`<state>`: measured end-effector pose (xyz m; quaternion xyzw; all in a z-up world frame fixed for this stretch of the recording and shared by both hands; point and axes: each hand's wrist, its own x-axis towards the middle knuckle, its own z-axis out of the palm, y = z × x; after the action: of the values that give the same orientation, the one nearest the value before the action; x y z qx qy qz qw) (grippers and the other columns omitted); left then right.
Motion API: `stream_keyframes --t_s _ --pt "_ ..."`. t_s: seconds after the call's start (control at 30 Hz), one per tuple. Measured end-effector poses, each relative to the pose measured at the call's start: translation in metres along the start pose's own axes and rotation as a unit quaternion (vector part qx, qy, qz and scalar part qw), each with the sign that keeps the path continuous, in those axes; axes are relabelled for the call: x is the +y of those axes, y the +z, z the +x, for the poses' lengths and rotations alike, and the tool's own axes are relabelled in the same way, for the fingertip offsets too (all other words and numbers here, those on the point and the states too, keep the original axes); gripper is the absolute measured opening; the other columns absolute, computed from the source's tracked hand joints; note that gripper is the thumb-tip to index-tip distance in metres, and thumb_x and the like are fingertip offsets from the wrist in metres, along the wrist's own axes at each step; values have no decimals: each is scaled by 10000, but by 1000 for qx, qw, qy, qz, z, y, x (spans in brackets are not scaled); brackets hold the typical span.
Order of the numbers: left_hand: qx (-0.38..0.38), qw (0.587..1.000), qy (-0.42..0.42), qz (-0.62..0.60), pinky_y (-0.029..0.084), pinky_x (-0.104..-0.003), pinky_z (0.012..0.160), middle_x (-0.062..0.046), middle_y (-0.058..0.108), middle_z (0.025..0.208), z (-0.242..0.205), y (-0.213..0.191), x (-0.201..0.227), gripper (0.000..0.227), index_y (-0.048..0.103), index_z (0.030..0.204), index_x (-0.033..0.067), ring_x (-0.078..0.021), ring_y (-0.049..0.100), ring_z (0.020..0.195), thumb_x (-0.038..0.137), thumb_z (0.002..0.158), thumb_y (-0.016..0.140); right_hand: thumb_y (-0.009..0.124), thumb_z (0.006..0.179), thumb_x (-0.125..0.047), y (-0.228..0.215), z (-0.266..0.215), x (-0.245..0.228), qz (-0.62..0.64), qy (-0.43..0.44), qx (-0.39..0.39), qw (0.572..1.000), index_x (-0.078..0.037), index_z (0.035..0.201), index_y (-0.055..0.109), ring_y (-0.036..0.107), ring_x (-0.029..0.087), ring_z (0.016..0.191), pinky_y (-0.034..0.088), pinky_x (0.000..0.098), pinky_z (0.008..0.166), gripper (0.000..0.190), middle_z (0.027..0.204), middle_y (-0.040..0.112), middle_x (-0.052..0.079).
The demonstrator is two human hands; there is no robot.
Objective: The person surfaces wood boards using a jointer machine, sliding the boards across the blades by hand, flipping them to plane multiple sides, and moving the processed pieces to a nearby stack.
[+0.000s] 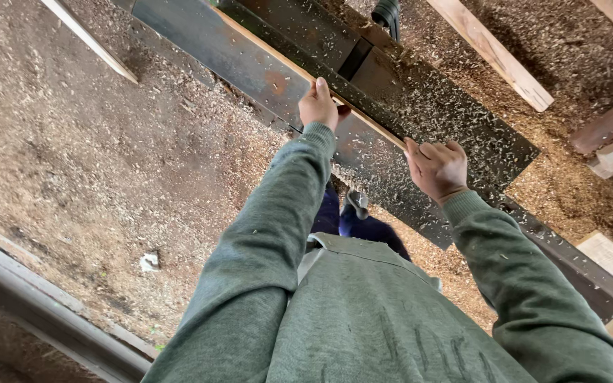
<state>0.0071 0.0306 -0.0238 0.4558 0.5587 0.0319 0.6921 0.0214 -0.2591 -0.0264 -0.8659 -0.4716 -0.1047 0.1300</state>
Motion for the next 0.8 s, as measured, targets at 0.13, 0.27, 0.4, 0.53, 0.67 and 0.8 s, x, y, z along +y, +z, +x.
stream_keyframes --t_s 0.13,0.27,0.4,0.53,0.67,0.8 --pt "36 999 31 -25 692 -356 522 -86 683 959 15 -1 -7 443 629 1320 53 -243 748 687 360 1028 498 714 1063 -233 4 6 -1 -27 -42 41 998 -182 888 765 297 33 428 256 244 425 189 514 405 -99" --pt "60 987 117 95 634 -319 656 -109 764 1036 40 -15 0 477 691 1288 60 -220 760 802 430 1069 484 706 1104 -207 16 24 -10 1 -25 23 999 -184 785 703 328 61 452 301 268 477 320 538 428 -88" --pt "11 999 45 4 714 -360 566 -138 733 1031 51 -33 37 485 660 1261 43 -259 777 751 415 1030 449 690 1079 -189 21 60 -24 23 -42 35 998 -151 914 755 340 82 446 310 272 480 182 558 451 -84" --pt "18 999 26 -9 668 -350 572 -148 734 1022 55 -45 70 510 660 1252 3 -270 787 726 414 1047 438 673 1067 -186 24 90 -40 22 -50 46 997 -141 1015 772 376 90 476 327 269 508 120 592 468 -74" --pt "6 999 36 -2 677 -338 562 -126 721 1018 63 -64 89 490 627 1291 31 -262 778 705 408 1033 451 680 1083 -196 26 113 -55 -1 -35 30 999 -166 1022 765 397 96 486 325 286 518 109 598 480 -74" --pt "-3 999 38 -22 695 -332 526 -128 714 975 74 -73 106 478 618 1284 27 -243 758 665 396 1025 457 679 1066 -199 27 136 -62 -1 -52 31 998 -146 1102 780 396 97 490 324 282 533 119 613 487 -73"
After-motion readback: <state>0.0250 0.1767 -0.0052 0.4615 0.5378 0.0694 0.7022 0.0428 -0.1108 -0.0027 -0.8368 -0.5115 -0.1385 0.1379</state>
